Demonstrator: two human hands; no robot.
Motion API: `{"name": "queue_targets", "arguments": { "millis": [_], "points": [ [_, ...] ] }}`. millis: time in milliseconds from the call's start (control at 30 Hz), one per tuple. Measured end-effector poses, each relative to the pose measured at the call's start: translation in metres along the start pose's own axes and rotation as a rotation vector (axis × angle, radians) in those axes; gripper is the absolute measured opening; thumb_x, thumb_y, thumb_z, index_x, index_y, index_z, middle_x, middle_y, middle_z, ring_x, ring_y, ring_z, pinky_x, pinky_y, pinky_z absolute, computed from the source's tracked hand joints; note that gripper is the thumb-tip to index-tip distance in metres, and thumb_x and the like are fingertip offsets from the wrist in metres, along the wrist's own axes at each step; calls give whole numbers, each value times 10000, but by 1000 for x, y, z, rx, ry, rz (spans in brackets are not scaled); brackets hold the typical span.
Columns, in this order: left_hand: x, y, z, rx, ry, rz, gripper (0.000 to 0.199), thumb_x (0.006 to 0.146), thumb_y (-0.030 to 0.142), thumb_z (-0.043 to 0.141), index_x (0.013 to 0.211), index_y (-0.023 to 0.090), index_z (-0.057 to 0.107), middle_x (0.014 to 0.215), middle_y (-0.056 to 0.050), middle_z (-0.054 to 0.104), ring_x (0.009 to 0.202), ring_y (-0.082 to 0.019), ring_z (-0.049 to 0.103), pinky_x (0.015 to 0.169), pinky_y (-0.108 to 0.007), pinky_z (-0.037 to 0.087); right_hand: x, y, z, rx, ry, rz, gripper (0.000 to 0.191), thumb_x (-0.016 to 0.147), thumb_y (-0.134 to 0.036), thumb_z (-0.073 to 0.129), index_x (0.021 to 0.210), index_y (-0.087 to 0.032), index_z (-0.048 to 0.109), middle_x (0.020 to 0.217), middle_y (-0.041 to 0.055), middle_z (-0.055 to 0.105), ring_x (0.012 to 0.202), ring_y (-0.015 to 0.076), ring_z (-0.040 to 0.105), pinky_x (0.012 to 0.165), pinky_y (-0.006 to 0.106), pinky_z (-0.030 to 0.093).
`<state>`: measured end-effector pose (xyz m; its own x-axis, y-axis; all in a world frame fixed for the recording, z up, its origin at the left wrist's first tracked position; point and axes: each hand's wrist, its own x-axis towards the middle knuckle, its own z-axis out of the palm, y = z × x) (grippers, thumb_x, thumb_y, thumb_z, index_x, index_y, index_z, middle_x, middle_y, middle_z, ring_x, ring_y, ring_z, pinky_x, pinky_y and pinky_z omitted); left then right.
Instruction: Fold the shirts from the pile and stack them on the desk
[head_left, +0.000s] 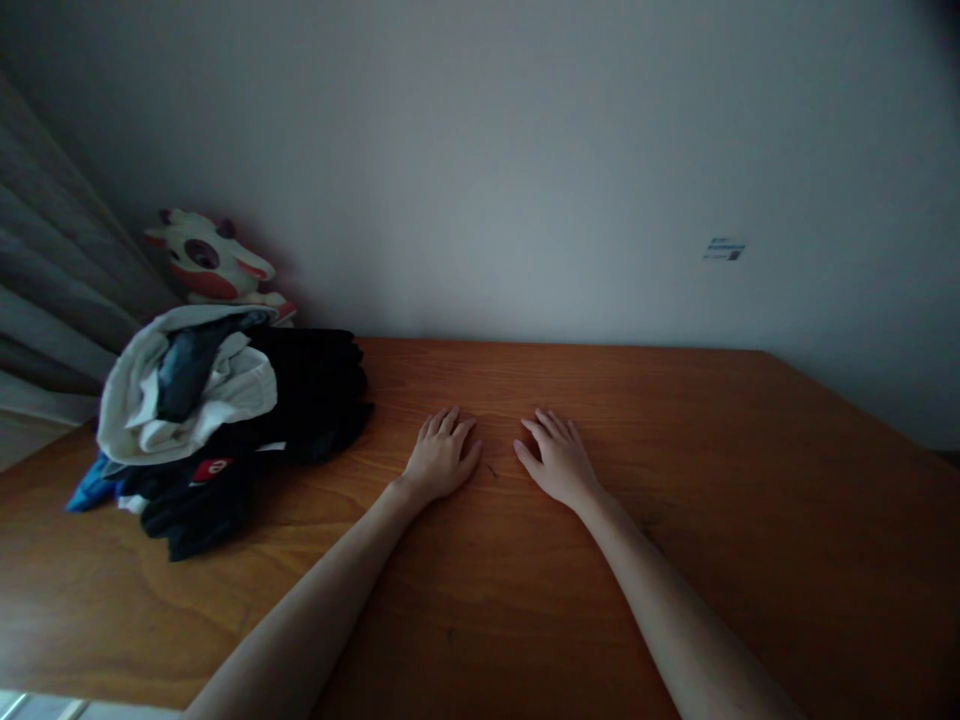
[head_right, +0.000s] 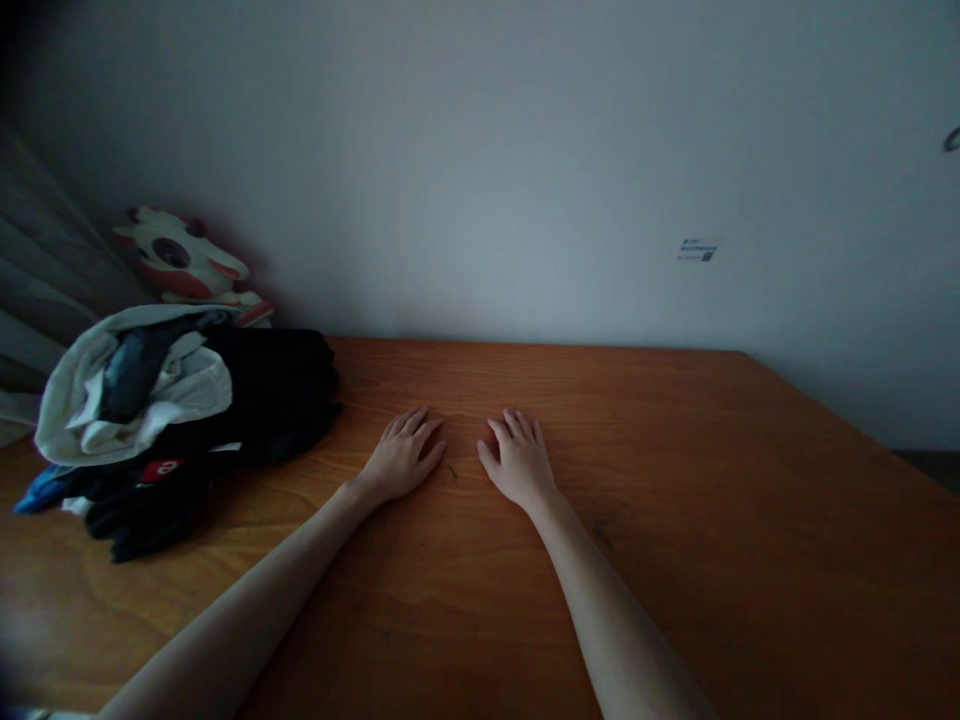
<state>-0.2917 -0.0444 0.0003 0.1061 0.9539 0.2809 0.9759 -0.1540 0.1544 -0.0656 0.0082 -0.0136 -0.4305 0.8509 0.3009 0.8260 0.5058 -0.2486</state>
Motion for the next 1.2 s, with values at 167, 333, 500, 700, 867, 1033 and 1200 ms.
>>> {"name": "queue_targets", "arguments": {
  "millis": [167, 333, 500, 700, 867, 1033, 1200],
  "points": [
    [0, 0, 0, -4, -5, -1, 490, 997, 444, 463, 1385, 172, 587, 1516, -187, 518, 1424, -353, 452, 1188, -527, 344, 0, 1, 2, 0, 18, -5, 508, 1001, -469, 430, 1386, -189, 608, 1544, 152, 506, 1448, 332, 425, 1200, 569, 275],
    [0, 1, -2, 13, -23, -7, 488, 999, 440, 464, 1378, 161, 593, 1518, -195, 517, 1425, -358, 453, 1184, -538, 349, 0, -1, 0, -3, -3, 2, 516, 1007, -466, 428, 1392, -169, 601, 1552, 168, 493, 1456, 336, 418, 1200, 572, 273],
    [1, 0, -3, 34, -25, 9, 495, 1001, 435, 466, 1384, 150, 594, 1515, -201, 518, 1422, -358, 460, 1186, -530, 353, 0, -2, -1, 7, -5, 8, 511, 1010, -457, 431, 1390, -160, 599, 1554, 177, 487, 1471, 330, 398, 1207, 575, 260],
    [1, 0, -5, 35, -20, 13, 498, 1000, 430, 470, 1383, 139, 597, 1510, -210, 521, 1420, -357, 465, 1193, -520, 345, 0, -4, -2, -10, -12, 10, 508, 1011, -457, 438, 1392, -162, 598, 1556, 168, 488, 1473, 328, 396, 1208, 570, 268],
    [0, -1, -3, 15, -9, 8, 481, 995, 434, 476, 1380, 172, 597, 1510, -181, 528, 1419, -348, 464, 1180, -521, 364, 0, -4, -3, -13, -15, 12, 504, 1010, -452, 442, 1388, -160, 602, 1555, 168, 489, 1471, 331, 400, 1207, 572, 271],
    [-1, 2, -5, 16, -5, -9, 459, 992, 420, 492, 1367, 180, 602, 1510, -174, 529, 1417, -344, 466, 1178, -537, 364, 0, -3, -1, -12, -6, 7, 509, 1003, -438, 448, 1389, -144, 603, 1555, 173, 487, 1462, 338, 413, 1210, 558, 272],
    [-4, 9, -13, 7, -35, -26, 482, 997, 435, 485, 1376, 163, 608, 1510, -189, 527, 1420, -358, 469, 1186, -540, 373, -1, 5, 12, 0, 61, -24, 517, 987, -461, 425, 1338, -148, 640, 1508, 181, 539, 1425, 358, 460, 1184, 582, 302]
  ]
}}
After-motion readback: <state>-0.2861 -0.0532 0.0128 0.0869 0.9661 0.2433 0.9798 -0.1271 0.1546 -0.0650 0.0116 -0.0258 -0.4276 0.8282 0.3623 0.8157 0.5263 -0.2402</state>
